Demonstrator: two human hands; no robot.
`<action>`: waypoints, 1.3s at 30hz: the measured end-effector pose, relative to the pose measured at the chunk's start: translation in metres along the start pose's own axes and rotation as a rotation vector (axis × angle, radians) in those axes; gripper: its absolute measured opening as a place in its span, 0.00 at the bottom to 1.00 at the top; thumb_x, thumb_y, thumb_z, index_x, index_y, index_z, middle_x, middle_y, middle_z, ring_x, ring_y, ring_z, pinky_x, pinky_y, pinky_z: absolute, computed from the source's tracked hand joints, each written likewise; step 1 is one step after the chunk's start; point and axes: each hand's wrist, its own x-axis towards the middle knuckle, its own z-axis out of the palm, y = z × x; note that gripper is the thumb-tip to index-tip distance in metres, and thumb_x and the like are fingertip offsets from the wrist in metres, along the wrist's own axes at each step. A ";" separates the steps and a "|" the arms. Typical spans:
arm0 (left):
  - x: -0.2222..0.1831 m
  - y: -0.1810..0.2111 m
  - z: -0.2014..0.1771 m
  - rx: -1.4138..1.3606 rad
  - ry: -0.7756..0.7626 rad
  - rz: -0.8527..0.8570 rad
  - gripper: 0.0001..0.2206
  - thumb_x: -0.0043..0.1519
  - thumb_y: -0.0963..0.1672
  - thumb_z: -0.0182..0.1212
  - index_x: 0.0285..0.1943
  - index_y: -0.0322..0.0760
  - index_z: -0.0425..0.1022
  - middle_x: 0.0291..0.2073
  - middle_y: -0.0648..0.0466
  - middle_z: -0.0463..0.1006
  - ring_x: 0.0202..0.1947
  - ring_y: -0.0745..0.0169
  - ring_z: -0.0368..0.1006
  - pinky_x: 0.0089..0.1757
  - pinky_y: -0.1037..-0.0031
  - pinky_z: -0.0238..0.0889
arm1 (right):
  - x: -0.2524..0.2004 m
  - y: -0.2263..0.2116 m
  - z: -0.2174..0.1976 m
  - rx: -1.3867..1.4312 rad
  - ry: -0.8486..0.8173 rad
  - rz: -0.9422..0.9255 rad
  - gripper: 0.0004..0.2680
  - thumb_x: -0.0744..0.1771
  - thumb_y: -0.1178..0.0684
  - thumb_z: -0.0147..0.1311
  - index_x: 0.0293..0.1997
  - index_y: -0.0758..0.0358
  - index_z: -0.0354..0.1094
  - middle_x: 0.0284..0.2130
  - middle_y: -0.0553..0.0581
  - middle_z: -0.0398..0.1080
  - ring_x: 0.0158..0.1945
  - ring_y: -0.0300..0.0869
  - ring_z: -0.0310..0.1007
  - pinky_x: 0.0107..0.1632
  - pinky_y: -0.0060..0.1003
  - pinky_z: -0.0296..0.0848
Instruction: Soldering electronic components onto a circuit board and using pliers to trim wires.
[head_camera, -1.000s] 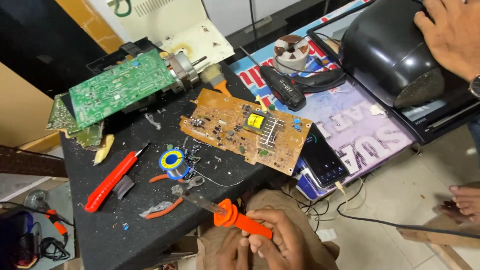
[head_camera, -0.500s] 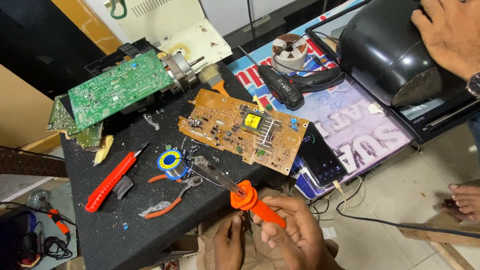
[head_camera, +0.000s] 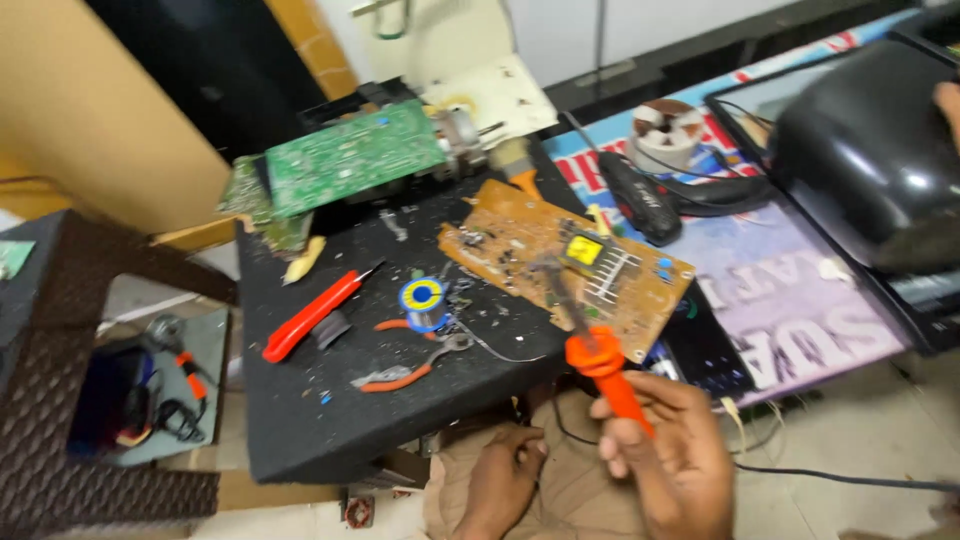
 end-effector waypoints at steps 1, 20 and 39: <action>-0.007 0.009 -0.004 0.056 -0.086 0.000 0.11 0.62 0.49 0.59 0.52 0.53 0.82 0.45 0.64 0.82 0.40 0.67 0.79 0.43 0.73 0.69 | 0.000 -0.003 0.000 -0.045 0.047 -0.039 0.16 0.65 0.57 0.55 0.57 0.73 0.63 0.34 0.72 0.77 0.22 0.42 0.71 0.23 0.28 0.67; -0.001 0.167 -0.133 0.162 0.382 0.885 0.06 0.67 0.41 0.59 0.47 0.33 0.79 0.36 0.52 0.80 0.36 0.57 0.77 0.38 0.68 0.69 | -0.006 0.009 -0.014 -0.089 0.158 -0.072 0.17 0.65 0.55 0.55 0.57 0.75 0.61 0.34 0.76 0.72 0.23 0.47 0.69 0.23 0.33 0.67; 0.057 0.159 -0.102 0.440 0.522 0.610 0.11 0.69 0.44 0.55 0.56 0.34 0.76 0.37 0.48 0.72 0.37 0.47 0.68 0.32 0.57 0.64 | 0.003 0.009 -0.011 -0.220 0.179 0.035 0.18 0.64 0.54 0.55 0.57 0.75 0.62 0.34 0.75 0.76 0.23 0.49 0.71 0.26 0.37 0.71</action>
